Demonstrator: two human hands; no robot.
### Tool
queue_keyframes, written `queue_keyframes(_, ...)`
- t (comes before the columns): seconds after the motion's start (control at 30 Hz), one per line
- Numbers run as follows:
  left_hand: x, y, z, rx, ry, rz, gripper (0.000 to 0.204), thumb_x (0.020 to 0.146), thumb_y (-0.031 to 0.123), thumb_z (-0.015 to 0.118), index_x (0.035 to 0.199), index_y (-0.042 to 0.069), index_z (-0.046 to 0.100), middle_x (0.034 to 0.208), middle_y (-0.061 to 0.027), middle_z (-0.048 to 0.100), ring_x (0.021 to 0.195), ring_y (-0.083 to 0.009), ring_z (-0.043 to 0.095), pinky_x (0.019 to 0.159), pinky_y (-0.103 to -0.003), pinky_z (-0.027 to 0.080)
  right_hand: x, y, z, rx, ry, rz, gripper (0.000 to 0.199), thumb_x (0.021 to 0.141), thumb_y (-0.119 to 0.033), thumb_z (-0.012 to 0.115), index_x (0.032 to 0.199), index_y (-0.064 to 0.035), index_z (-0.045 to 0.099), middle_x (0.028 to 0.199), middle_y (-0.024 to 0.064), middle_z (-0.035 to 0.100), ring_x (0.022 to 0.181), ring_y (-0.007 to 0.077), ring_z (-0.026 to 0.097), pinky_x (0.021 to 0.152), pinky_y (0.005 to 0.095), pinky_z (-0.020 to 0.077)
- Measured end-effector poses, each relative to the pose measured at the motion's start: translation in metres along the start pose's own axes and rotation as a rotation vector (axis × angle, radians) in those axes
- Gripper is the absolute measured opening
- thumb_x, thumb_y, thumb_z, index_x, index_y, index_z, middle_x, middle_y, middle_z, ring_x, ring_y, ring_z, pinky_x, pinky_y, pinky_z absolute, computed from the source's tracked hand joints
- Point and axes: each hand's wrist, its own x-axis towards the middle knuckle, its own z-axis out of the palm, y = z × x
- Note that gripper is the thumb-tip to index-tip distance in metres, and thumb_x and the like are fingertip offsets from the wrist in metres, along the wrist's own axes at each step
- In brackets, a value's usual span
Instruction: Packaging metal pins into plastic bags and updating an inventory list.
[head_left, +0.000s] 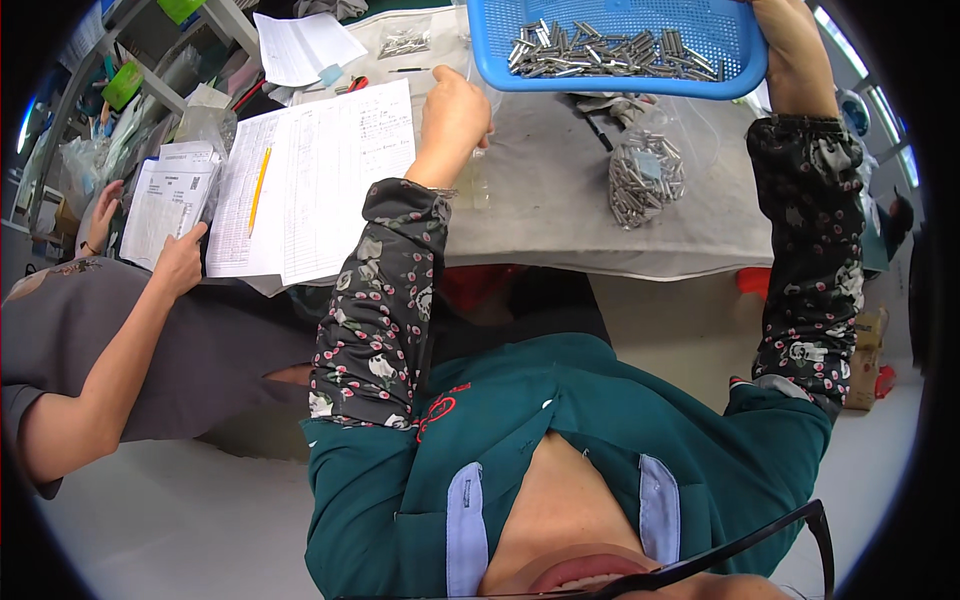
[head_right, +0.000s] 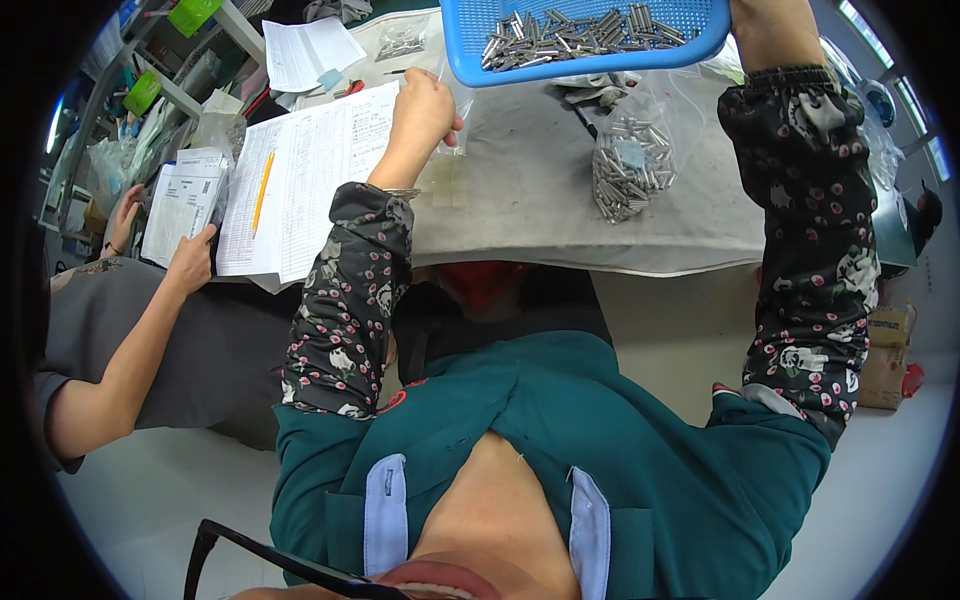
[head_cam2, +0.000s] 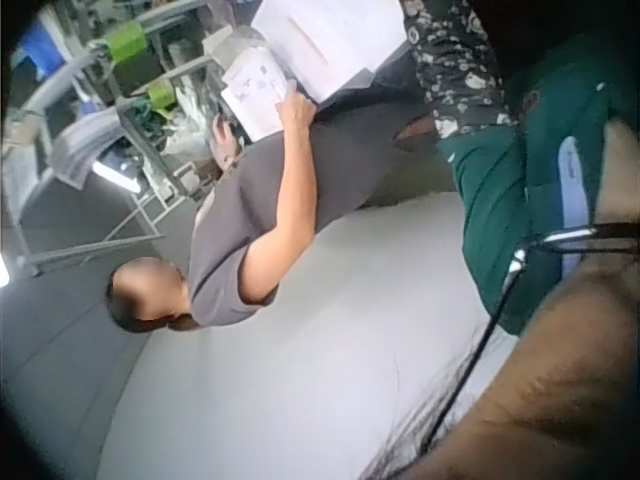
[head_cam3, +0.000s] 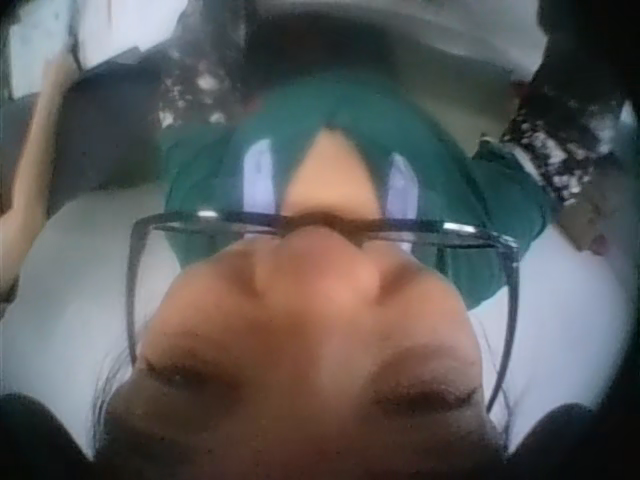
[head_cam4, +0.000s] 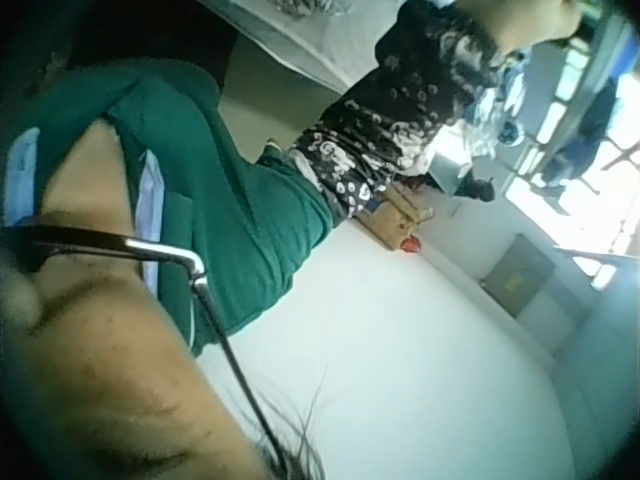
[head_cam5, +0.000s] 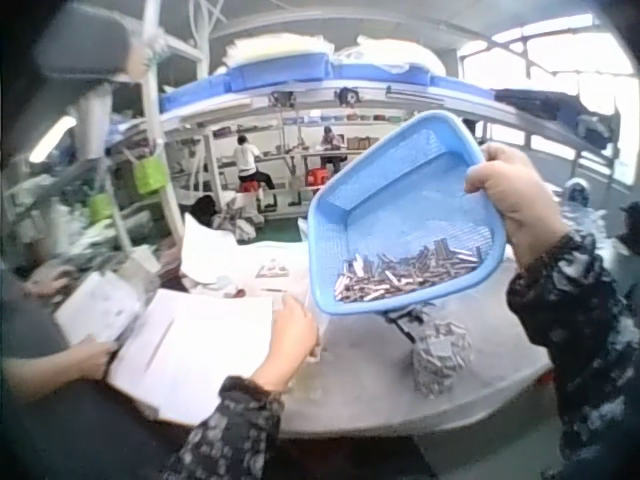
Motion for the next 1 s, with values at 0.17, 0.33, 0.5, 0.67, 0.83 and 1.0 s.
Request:
queue_keyframes(0.17, -0.005, 0.003, 0.001, -0.148, -0.019, -0.02, 0.021, 0.083, 0.004, 0.036, 0.095, -0.012, 0.037, 0.058, -0.0182, 0.06, 0.042, -0.0251, 0.059, 0.041, -0.033, 0.048, -0.004, -0.007, 0.003, -0.06, -0.066, -0.077, 0.019, 0.065, 0.001, 0.053, 0.084, 0.0027, 0.057, 0.071, 0.0081, 0.054, 0.065, 0.0176, 0.051, 0.06, 0.0267, 0.0417)
queue_keyframes(0.33, -0.008, -0.001, 0.012, -0.245, -0.029, 0.002, 0.023, 0.085, 0.007, 0.035, 0.098, -0.012, 0.036, 0.059, -0.0187, 0.06, 0.04, -0.0242, 0.057, 0.039, -0.033, 0.047, 0.001, -0.004, 0.01, -0.047, -0.101, -0.093, 0.019, 0.065, 0.002, 0.054, 0.084, 0.0024, 0.057, 0.072, 0.0075, 0.054, 0.065, 0.0173, 0.051, 0.06, 0.0264, 0.0417)
queue_keyframes(0.5, -0.006, -0.004, 0.009, -0.257, -0.051, -0.034, 0.027, 0.085, 0.01, 0.035, 0.105, -0.009, 0.035, 0.063, -0.0176, 0.06, 0.039, -0.021, 0.055, 0.037, -0.032, 0.043, 0.0, -0.011, 0.024, -0.073, -0.098, -0.095, 0.02, 0.064, 0.0, 0.056, 0.084, 0.0032, 0.058, 0.071, 0.008, 0.055, 0.065, 0.0174, 0.052, 0.061, 0.0262, 0.0421)
queue_keyframes(0.67, -0.007, -0.009, 0.005, -0.27, -0.04, 0.001, 0.024, 0.089, 0.01, 0.033, 0.101, -0.011, 0.034, 0.06, -0.0185, 0.059, 0.04, -0.0243, 0.056, 0.038, -0.033, 0.045, 0.009, -0.012, 0.033, -0.199, -0.078, -0.118, 0.015, 0.064, -0.002, 0.058, 0.079, 0.0013, 0.059, 0.065, 0.0067, 0.053, 0.061, 0.0166, 0.05, 0.058, 0.0272, 0.0412)
queue_keyframes(0.83, -0.006, -0.023, 0.0, -0.307, -0.011, -0.048, 0.026, 0.088, 0.011, 0.035, 0.104, -0.009, 0.035, 0.061, -0.0173, 0.06, 0.038, -0.0217, 0.055, 0.037, -0.031, 0.042, -0.001, -0.027, 0.054, -0.234, -0.097, -0.151, 0.009, 0.064, -0.002, 0.058, 0.073, 0.0012, 0.058, 0.064, 0.0072, 0.055, 0.06, 0.0161, 0.051, 0.056, 0.0282, 0.0412)
queue_keyframes(1.0, -0.001, -0.031, -0.005, -0.298, 0.009, -0.053, 0.027, 0.087, 0.012, 0.037, 0.106, -0.006, 0.036, 0.062, -0.0161, 0.06, 0.037, -0.0189, 0.053, 0.035, -0.029, 0.039, -0.01, -0.031, 0.058, -0.257, -0.151, -0.332, 0.007, 0.066, -0.001, 0.056, 0.071, 0.0025, 0.058, 0.064, 0.0085, 0.056, 0.062, 0.0159, 0.053, 0.057, 0.0292, 0.0433)
